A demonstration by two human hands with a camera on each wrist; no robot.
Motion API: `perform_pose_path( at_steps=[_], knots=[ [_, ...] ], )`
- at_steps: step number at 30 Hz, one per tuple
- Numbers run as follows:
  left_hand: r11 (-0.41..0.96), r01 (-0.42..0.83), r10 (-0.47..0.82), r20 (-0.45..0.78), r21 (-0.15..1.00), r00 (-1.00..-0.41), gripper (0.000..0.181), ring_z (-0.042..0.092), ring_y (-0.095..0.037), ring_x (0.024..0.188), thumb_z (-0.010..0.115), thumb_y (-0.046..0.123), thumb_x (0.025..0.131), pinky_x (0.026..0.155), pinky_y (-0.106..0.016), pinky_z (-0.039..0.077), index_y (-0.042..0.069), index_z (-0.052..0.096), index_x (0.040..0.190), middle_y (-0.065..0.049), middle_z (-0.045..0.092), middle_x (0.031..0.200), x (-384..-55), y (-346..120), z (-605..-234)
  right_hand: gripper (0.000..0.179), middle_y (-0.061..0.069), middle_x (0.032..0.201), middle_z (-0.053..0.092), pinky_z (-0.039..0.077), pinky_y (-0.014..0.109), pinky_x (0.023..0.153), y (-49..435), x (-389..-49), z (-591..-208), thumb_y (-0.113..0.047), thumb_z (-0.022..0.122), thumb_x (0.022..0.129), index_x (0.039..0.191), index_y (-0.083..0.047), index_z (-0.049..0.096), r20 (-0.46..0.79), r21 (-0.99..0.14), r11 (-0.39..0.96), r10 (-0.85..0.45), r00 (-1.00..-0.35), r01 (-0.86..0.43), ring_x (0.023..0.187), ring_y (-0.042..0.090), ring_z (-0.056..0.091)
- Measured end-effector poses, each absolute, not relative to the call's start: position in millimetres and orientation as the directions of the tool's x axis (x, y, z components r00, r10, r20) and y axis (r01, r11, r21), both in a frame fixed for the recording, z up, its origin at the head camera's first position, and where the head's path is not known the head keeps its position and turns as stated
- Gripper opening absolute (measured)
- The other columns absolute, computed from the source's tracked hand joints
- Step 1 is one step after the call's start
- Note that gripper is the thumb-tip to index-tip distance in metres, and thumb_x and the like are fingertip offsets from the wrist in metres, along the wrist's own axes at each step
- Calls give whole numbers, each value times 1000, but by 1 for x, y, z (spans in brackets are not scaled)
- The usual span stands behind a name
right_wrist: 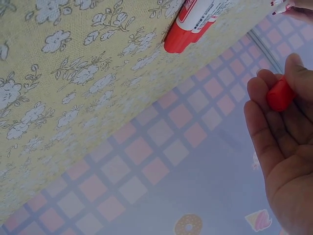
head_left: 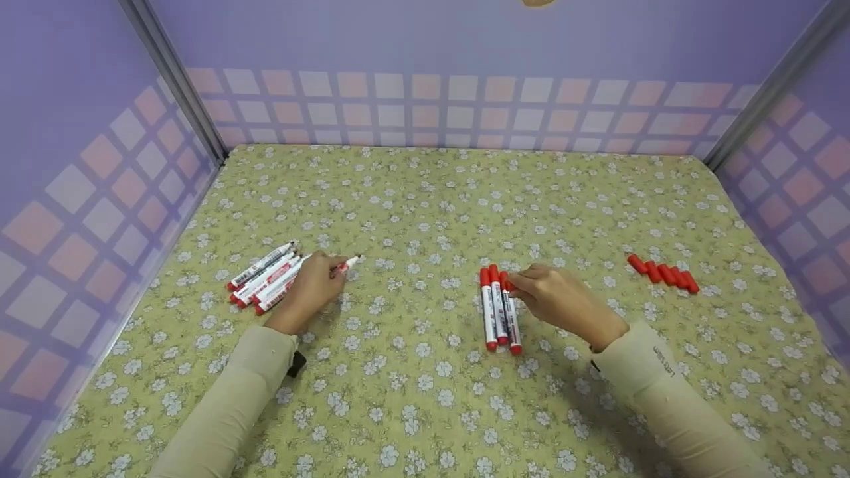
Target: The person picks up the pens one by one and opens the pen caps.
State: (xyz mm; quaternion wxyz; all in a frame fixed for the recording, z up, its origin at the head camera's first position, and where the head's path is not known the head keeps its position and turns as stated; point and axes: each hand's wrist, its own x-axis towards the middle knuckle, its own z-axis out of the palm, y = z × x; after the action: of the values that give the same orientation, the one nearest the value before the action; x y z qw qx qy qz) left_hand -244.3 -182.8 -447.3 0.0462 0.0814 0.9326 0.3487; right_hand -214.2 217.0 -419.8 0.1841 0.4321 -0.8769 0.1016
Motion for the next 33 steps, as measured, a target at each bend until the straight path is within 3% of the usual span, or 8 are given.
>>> perform_pose_path(
  at_steps=[13,18,22,27,33],
  knots=[
    [788,91,110,6,608,-994,37,36,-16,58,46,-2,92,52,-28,33,-9,58,127,-33,57,119,-244,-205,-450,20,10,83,72,54,25,57,217,-214,-422,-7,72,84,102,1,73,389,-28,608,-725,-569,-794,66,17,64],
    [809,64,98,-26,584,-995,39,49,-27,82,45,-6,89,60,-33,35,-8,59,125,-31,57,123,-243,-211,-450,20,10,84,73,54,26,59,217,-214,-421,-8,72,85,102,1,73,377,-23,611,-728,-573,-791,67,17,64],
    [833,22,75,-72,553,-995,40,53,-32,89,45,-7,88,60,-35,37,-8,58,127,-31,56,124,-244,-213,-450,19,10,84,73,54,26,59,217,-214,-422,-8,72,85,102,1,73,372,-28,611,-728,-576,-791,68,18,64],
    [857,13,66,-85,515,-994,36,54,-39,102,47,-7,88,74,-43,43,-9,58,122,-30,56,116,-243,-215,-450,19,11,84,73,54,25,58,217,-214,-422,-8,72,85,102,1,74,368,-32,611,-729,-578,-791,67,17,64],
    [879,-8,59,-125,476,-990,29,48,-35,92,45,-8,88,72,-43,38,-9,56,116,-27,52,109,-241,-215,-448,19,11,86,74,56,27,61,218,-214,-423,-7,73,84,101,1,73,357,-54,611,-727,-587,-790,71,19,69]
  ],
)
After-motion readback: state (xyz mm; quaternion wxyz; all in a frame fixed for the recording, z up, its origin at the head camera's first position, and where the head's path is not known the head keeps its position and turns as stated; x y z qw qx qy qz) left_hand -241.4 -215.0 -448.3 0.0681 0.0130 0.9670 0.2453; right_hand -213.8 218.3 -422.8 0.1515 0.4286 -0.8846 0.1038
